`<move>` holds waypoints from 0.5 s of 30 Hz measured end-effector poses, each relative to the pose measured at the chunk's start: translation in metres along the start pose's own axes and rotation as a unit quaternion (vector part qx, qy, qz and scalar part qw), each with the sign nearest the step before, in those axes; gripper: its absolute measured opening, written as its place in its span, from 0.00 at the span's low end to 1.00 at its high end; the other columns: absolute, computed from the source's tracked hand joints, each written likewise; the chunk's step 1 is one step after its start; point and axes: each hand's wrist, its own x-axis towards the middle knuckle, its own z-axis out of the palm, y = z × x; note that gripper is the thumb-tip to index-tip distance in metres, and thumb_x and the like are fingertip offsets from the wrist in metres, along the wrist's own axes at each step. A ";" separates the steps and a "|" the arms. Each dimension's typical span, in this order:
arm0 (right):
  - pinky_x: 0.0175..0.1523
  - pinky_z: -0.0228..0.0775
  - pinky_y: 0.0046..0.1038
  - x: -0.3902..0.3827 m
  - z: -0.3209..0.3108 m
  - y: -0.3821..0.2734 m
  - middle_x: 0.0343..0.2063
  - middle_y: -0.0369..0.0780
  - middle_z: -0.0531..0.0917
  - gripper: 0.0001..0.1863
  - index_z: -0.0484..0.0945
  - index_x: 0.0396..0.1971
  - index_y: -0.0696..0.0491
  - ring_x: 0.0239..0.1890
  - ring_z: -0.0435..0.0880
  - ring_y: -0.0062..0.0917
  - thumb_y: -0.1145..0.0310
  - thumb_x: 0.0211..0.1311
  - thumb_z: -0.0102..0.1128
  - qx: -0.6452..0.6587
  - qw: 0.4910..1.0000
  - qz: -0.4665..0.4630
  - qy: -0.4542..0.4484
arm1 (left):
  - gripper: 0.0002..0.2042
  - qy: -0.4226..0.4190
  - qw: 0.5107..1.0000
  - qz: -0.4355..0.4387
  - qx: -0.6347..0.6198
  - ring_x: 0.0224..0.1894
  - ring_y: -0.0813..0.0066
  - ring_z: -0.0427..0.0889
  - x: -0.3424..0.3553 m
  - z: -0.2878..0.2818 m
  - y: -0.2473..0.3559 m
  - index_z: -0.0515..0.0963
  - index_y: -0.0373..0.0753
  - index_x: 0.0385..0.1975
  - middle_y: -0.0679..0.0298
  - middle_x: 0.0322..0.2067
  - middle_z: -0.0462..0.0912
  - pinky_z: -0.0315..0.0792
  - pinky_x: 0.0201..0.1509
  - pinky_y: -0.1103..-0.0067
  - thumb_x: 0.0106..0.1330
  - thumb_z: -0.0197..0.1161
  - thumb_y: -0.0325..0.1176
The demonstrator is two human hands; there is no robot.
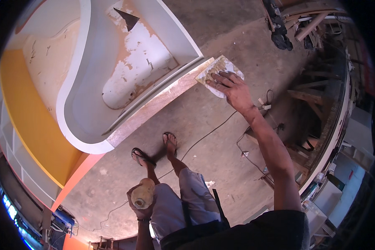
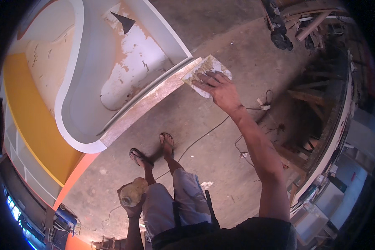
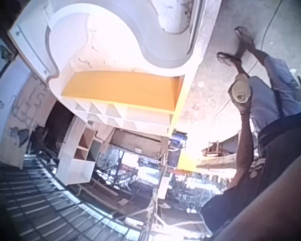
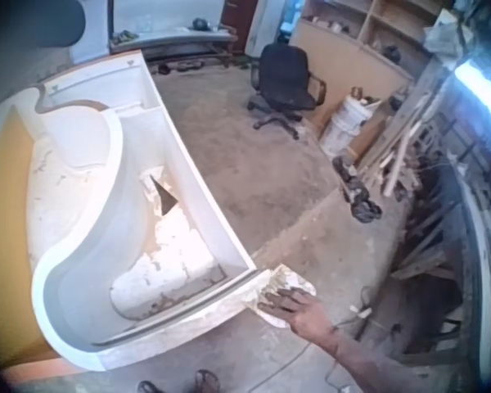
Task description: The person applies adhesive to a piece of laminate and a wooden furniture component, then presses the laminate onto the surface by hand.
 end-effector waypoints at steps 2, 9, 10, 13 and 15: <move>0.72 0.68 0.36 -0.005 -0.005 0.004 0.63 0.28 0.80 0.35 0.81 0.63 0.32 0.65 0.77 0.29 0.79 0.56 0.56 0.000 1.000 0.005 -0.018 | 0.41 0.005 1.000 0.000 -0.022 0.50 0.66 0.82 0.000 0.002 -0.004 0.70 0.35 0.54 0.57 0.48 0.81 0.77 0.57 0.69 0.41 0.87 0.41; 0.70 0.70 0.36 -0.049 -0.011 0.015 0.59 0.28 0.83 0.31 0.82 0.62 0.31 0.62 0.79 0.28 0.73 0.58 0.56 -0.044 0.995 -0.008 -0.092 | 0.40 0.011 0.999 0.037 0.013 0.50 0.65 0.82 -0.004 -0.008 -0.012 0.71 0.35 0.54 0.57 0.49 0.81 0.77 0.58 0.69 0.41 0.87 0.40; 0.70 0.71 0.36 -0.053 -0.016 0.008 0.59 0.28 0.84 0.31 0.82 0.61 0.31 0.61 0.79 0.28 0.73 0.58 0.56 -0.038 0.995 -0.006 -0.094 | 0.39 0.013 0.999 0.030 -0.005 0.50 0.65 0.82 -0.002 -0.006 -0.012 0.71 0.35 0.54 0.57 0.48 0.81 0.77 0.57 0.69 0.42 0.87 0.39; 0.69 0.72 0.34 -0.047 -0.025 -0.029 0.60 0.29 0.83 0.34 0.82 0.62 0.32 0.61 0.79 0.28 0.76 0.54 0.58 0.003 0.999 0.048 0.006 | 0.38 0.012 0.999 0.010 -0.031 0.50 0.65 0.82 -0.004 -0.007 -0.013 0.71 0.35 0.53 0.57 0.48 0.81 0.77 0.57 0.69 0.42 0.86 0.39; 0.69 0.71 0.36 -0.024 -0.025 -0.062 0.62 0.30 0.81 0.37 0.80 0.63 0.33 0.61 0.79 0.30 0.79 0.52 0.59 0.025 0.997 0.043 0.056 | 0.38 0.014 1.000 0.008 -0.013 0.50 0.65 0.82 -0.005 -0.011 -0.017 0.71 0.35 0.54 0.57 0.48 0.81 0.77 0.57 0.69 0.43 0.86 0.38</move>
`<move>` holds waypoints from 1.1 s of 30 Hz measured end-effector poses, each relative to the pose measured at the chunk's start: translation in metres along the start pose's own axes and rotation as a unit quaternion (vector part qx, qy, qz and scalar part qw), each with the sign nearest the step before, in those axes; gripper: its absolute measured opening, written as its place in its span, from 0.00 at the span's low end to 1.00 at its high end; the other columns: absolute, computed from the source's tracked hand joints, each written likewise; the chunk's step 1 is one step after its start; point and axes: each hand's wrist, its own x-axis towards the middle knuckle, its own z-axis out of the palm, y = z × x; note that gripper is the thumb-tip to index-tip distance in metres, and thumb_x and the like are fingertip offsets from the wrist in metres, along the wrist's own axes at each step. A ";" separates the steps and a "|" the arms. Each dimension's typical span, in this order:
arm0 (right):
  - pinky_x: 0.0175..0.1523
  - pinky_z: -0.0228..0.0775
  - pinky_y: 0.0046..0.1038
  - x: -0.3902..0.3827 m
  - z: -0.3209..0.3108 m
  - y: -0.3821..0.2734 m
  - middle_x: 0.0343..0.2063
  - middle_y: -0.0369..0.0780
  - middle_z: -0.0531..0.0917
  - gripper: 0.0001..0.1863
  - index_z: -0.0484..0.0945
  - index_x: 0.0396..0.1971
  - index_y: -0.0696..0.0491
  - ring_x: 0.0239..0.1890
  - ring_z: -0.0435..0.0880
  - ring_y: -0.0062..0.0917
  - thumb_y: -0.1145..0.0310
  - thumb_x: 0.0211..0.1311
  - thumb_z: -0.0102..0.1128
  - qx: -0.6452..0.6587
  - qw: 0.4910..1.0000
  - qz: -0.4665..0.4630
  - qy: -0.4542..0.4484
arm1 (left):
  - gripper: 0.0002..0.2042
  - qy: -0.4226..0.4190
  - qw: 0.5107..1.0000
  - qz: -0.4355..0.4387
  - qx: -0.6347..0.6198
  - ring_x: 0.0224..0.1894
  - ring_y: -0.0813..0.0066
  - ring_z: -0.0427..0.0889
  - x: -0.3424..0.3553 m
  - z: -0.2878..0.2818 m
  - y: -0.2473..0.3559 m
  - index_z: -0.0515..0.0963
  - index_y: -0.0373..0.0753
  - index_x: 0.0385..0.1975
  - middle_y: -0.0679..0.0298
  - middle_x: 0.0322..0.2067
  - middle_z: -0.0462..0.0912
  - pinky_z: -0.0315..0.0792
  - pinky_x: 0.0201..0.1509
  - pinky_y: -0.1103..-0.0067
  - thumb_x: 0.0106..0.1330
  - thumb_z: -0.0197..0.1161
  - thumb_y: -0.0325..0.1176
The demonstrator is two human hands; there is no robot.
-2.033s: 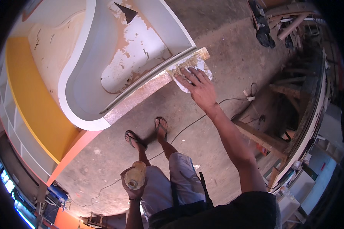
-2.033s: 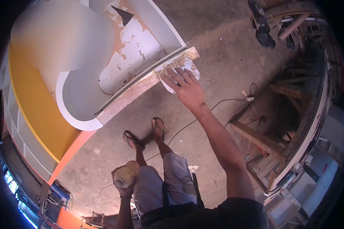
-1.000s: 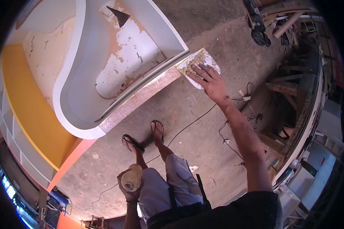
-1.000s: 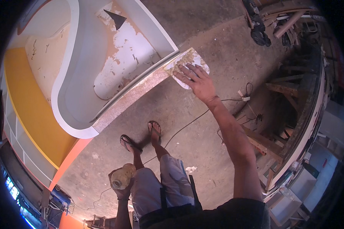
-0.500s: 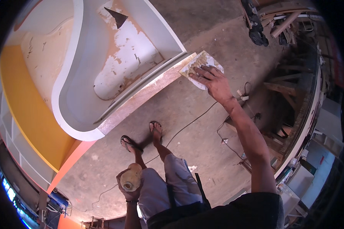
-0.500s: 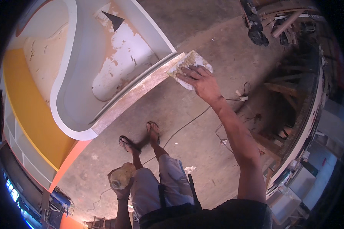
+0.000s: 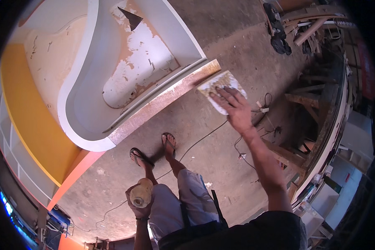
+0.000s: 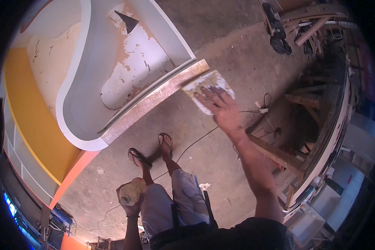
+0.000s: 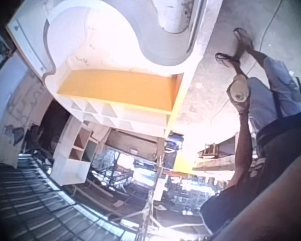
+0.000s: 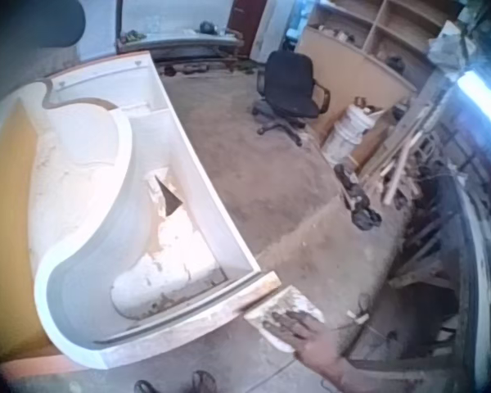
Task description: The person applies adhesive to a piece of laminate and a wooden furniture component, then presses the laminate onto the surface by hand.
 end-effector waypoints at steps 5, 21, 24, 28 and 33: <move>0.69 0.70 0.42 0.030 0.045 -0.034 0.63 0.32 0.80 0.37 0.81 0.63 0.37 0.64 0.78 0.33 0.81 0.51 0.57 0.008 0.999 -0.009 0.048 | 0.39 -0.012 1.000 -0.011 -0.014 0.51 0.65 0.81 -0.002 -0.005 0.004 0.70 0.35 0.54 0.57 0.49 0.80 0.77 0.57 0.68 0.42 0.86 0.38; 0.68 0.70 0.41 0.033 0.047 -0.048 0.61 0.33 0.81 0.31 0.82 0.62 0.37 0.62 0.78 0.33 0.77 0.56 0.58 -0.003 1.000 -0.006 0.018 | 0.41 0.001 1.000 -0.014 -0.021 0.53 0.64 0.81 -0.010 -0.021 -0.015 0.68 0.35 0.56 0.57 0.51 0.80 0.76 0.60 0.67 0.43 0.87 0.39; 0.67 0.71 0.39 0.038 0.046 -0.051 0.61 0.32 0.81 0.30 0.82 0.61 0.37 0.61 0.78 0.32 0.76 0.57 0.58 -0.009 1.000 -0.006 0.016 | 0.42 0.003 0.999 -0.019 -0.039 0.53 0.63 0.81 -0.009 -0.022 -0.011 0.69 0.35 0.56 0.56 0.51 0.80 0.76 0.60 0.67 0.43 0.87 0.41; 0.66 0.73 0.35 0.036 0.047 -0.049 0.61 0.31 0.81 0.30 0.83 0.60 0.37 0.61 0.78 0.31 0.77 0.56 0.59 -0.001 1.000 0.000 0.005 | 0.42 0.001 1.000 -0.010 -0.021 0.52 0.64 0.81 -0.008 -0.024 -0.008 0.69 0.34 0.56 0.56 0.50 0.80 0.76 0.59 0.68 0.43 0.87 0.42; 0.65 0.73 0.35 0.022 0.028 -0.055 0.60 0.30 0.82 0.30 0.84 0.59 0.37 0.61 0.79 0.31 0.77 0.55 0.59 0.019 0.997 0.016 -0.067 | 0.41 0.022 0.997 -0.014 -0.078 0.52 0.64 0.82 -0.011 -0.031 -0.011 0.69 0.34 0.56 0.56 0.49 0.81 0.77 0.58 0.69 0.44 0.87 0.43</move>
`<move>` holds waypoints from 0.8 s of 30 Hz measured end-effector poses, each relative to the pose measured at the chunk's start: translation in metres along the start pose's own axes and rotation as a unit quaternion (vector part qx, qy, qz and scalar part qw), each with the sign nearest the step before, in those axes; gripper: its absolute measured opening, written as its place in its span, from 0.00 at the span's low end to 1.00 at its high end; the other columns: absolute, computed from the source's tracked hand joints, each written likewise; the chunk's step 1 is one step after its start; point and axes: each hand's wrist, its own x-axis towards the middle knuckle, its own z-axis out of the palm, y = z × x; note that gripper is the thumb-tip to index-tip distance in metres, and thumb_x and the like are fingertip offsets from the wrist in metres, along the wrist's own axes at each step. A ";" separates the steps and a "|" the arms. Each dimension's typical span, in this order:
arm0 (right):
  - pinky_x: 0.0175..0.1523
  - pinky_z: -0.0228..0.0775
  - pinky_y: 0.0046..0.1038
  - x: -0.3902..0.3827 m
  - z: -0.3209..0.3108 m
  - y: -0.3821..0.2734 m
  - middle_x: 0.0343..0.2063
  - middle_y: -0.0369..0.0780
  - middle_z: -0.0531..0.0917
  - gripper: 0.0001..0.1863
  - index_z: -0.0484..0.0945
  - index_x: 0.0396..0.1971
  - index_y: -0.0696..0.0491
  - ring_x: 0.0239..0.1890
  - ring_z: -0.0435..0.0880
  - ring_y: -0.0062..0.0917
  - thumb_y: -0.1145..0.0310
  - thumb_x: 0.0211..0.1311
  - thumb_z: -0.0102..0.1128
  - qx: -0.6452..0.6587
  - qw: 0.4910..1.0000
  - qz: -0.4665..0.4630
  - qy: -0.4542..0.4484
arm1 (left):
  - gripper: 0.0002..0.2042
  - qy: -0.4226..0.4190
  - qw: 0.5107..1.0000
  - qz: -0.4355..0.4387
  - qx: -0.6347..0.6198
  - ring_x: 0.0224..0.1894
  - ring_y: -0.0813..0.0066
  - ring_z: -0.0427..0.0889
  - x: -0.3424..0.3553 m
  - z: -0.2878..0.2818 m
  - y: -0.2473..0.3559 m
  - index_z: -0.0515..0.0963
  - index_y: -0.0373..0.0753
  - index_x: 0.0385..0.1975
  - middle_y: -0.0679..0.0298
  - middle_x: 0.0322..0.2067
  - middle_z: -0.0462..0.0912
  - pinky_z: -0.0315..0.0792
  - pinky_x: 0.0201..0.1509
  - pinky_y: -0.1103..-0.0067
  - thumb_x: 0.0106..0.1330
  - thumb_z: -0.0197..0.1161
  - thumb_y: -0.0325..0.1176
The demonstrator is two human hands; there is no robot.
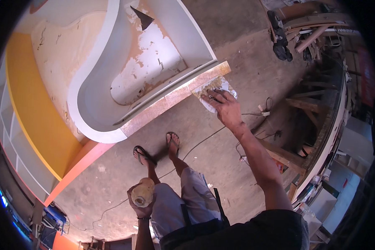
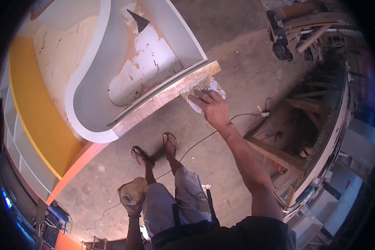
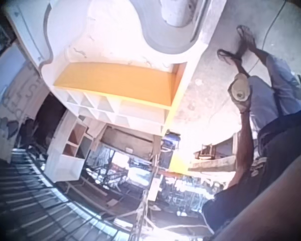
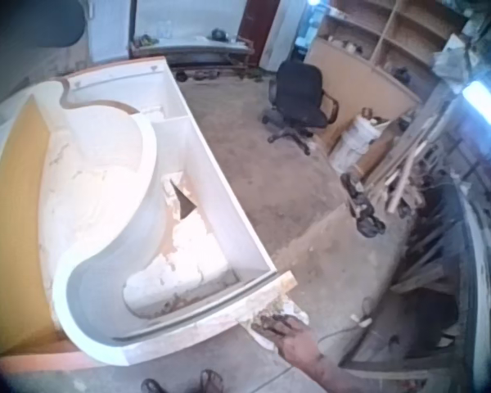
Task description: The person applies adhesive to a piece of laminate and a wooden furniture component, then presses the laminate onto the surface by hand.
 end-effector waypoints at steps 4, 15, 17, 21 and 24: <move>0.63 0.75 0.35 -0.027 -0.002 0.011 0.58 0.30 0.84 0.32 0.84 0.59 0.37 0.58 0.81 0.32 0.78 0.53 0.61 -0.055 0.995 -0.005 -0.089 | 0.40 0.002 0.999 0.018 0.029 0.52 0.64 0.81 -0.003 -0.013 -0.005 0.69 0.34 0.56 0.56 0.50 0.80 0.76 0.60 0.68 0.45 0.86 0.42; 0.68 0.71 0.42 -0.014 0.018 -0.135 0.63 0.35 0.79 0.34 0.80 0.64 0.38 0.61 0.79 0.34 0.78 0.55 0.58 0.015 0.994 -0.033 0.103 | 0.41 0.006 0.999 0.045 0.029 0.53 0.62 0.81 -0.009 -0.060 -0.019 0.68 0.33 0.56 0.55 0.51 0.81 0.76 0.60 0.68 0.43 0.86 0.39; 0.69 0.70 0.43 -0.004 0.036 -0.152 0.64 0.35 0.79 0.34 0.79 0.65 0.38 0.62 0.78 0.34 0.77 0.56 0.57 0.003 0.993 -0.037 0.108 | 0.42 0.004 0.997 0.062 0.048 0.53 0.62 0.82 -0.009 -0.074 -0.024 0.68 0.33 0.56 0.54 0.51 0.82 0.77 0.59 0.68 0.42 0.86 0.39; 0.71 0.68 0.44 0.005 0.058 -0.171 0.64 0.34 0.79 0.32 0.78 0.65 0.37 0.64 0.78 0.34 0.74 0.58 0.57 -0.011 0.993 -0.044 0.113 | 0.42 0.000 0.996 0.067 0.051 0.53 0.62 0.82 -0.007 -0.097 -0.033 0.69 0.33 0.56 0.54 0.51 0.81 0.77 0.59 0.67 0.42 0.87 0.40; 0.70 0.68 0.43 -0.011 0.062 -0.176 0.63 0.34 0.79 0.32 0.79 0.64 0.37 0.63 0.78 0.34 0.74 0.58 0.57 -0.022 0.995 -0.036 0.091 | 0.41 -0.001 0.997 0.069 0.043 0.53 0.61 0.81 -0.007 -0.115 -0.034 0.69 0.33 0.56 0.54 0.51 0.81 0.76 0.58 0.66 0.44 0.86 0.41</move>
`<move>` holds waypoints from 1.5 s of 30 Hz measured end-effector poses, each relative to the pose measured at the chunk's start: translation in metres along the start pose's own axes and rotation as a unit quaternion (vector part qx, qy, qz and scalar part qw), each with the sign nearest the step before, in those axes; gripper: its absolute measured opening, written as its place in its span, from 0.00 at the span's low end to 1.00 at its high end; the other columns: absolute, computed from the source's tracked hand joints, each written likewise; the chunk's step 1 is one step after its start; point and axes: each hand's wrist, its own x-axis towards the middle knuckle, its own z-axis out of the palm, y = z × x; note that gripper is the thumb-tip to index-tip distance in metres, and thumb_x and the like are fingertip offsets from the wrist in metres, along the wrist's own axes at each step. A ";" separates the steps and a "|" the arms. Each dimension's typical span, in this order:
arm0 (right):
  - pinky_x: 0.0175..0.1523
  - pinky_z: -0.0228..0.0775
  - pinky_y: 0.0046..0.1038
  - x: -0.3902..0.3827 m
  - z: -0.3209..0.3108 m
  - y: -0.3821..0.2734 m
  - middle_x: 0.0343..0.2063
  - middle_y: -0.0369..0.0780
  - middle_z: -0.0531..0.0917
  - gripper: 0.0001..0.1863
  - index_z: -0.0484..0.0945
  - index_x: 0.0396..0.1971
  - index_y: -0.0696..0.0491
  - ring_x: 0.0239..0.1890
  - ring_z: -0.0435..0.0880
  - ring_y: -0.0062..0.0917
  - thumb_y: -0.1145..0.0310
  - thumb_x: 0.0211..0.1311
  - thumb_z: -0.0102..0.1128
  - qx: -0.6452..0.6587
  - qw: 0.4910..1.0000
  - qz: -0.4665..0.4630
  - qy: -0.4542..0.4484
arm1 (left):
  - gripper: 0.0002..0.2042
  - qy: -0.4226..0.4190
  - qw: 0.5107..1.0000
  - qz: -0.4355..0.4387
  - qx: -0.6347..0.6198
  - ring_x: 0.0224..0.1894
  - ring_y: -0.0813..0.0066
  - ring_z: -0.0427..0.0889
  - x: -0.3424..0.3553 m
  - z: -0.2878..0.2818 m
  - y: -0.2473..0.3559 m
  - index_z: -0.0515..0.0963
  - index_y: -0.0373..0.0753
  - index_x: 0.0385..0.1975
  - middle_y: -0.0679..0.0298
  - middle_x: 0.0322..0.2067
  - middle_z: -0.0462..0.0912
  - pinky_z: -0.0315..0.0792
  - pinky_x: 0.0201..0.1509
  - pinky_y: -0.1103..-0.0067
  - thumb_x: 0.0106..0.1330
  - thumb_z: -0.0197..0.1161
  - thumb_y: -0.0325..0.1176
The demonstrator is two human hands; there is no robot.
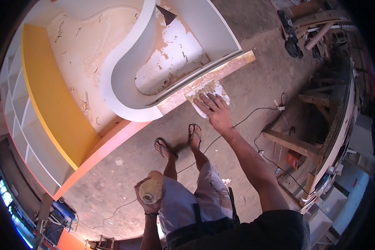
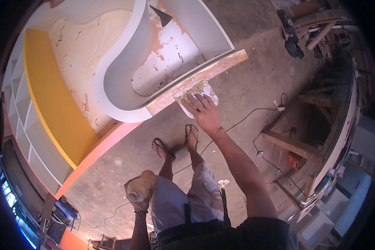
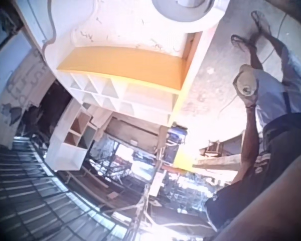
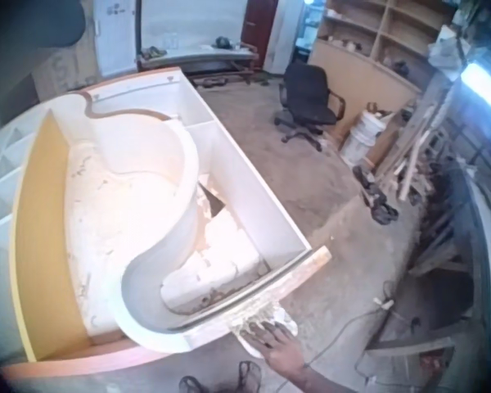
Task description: The person applies adhesive to a piece of laminate and a wooden furniture component, then presses the laminate onto the surface by hand.
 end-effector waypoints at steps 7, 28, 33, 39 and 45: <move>0.66 0.73 0.38 0.025 -0.007 -0.009 0.60 0.34 0.82 0.30 0.83 0.60 0.38 0.60 0.80 0.33 0.75 0.56 0.59 0.004 1.000 0.023 0.014 | 0.41 -0.012 1.000 -0.018 -0.017 0.56 0.61 0.79 0.004 -0.040 -0.027 0.68 0.33 0.56 0.53 0.53 0.78 0.74 0.63 0.67 0.44 0.86 0.41; 0.58 0.75 0.33 -0.207 -0.215 -0.066 0.46 0.45 0.89 0.18 0.82 0.56 0.56 0.51 0.87 0.34 0.79 0.68 0.56 0.267 0.861 0.431 0.049 | 0.40 -0.050 0.993 0.109 0.010 0.51 0.65 0.83 0.033 -0.109 0.117 0.71 0.36 0.54 0.56 0.47 0.81 0.78 0.56 0.68 0.42 0.87 0.39; 0.52 0.75 0.26 -0.163 -0.333 -0.084 0.41 0.38 0.87 0.12 0.83 0.50 0.62 0.45 0.83 0.20 0.70 0.75 0.59 0.460 0.750 0.416 0.231 | 0.36 -0.116 0.975 0.189 -0.015 0.49 0.65 0.85 0.062 -0.083 0.237 0.75 0.35 0.51 0.56 0.45 0.84 0.78 0.55 0.69 0.42 0.86 0.41; 0.51 0.72 0.22 -0.082 -0.445 -0.063 0.42 0.34 0.86 0.13 0.82 0.52 0.61 0.44 0.81 0.18 0.73 0.71 0.66 0.527 0.733 0.261 0.343 | 0.37 -0.100 0.951 0.286 0.065 0.42 0.52 0.89 0.060 0.001 0.371 0.76 0.37 0.49 0.51 0.38 0.87 0.81 0.48 0.64 0.39 0.84 0.48; 0.58 0.72 0.26 -0.102 -0.518 0.012 0.49 0.43 0.87 0.14 0.83 0.53 0.63 0.51 0.83 0.25 0.76 0.71 0.63 0.517 0.753 0.129 0.385 | 0.33 -0.044 0.934 0.325 0.139 0.40 0.48 0.88 0.014 0.094 0.491 0.75 0.35 0.46 0.49 0.36 0.87 0.80 0.46 0.62 0.41 0.81 0.45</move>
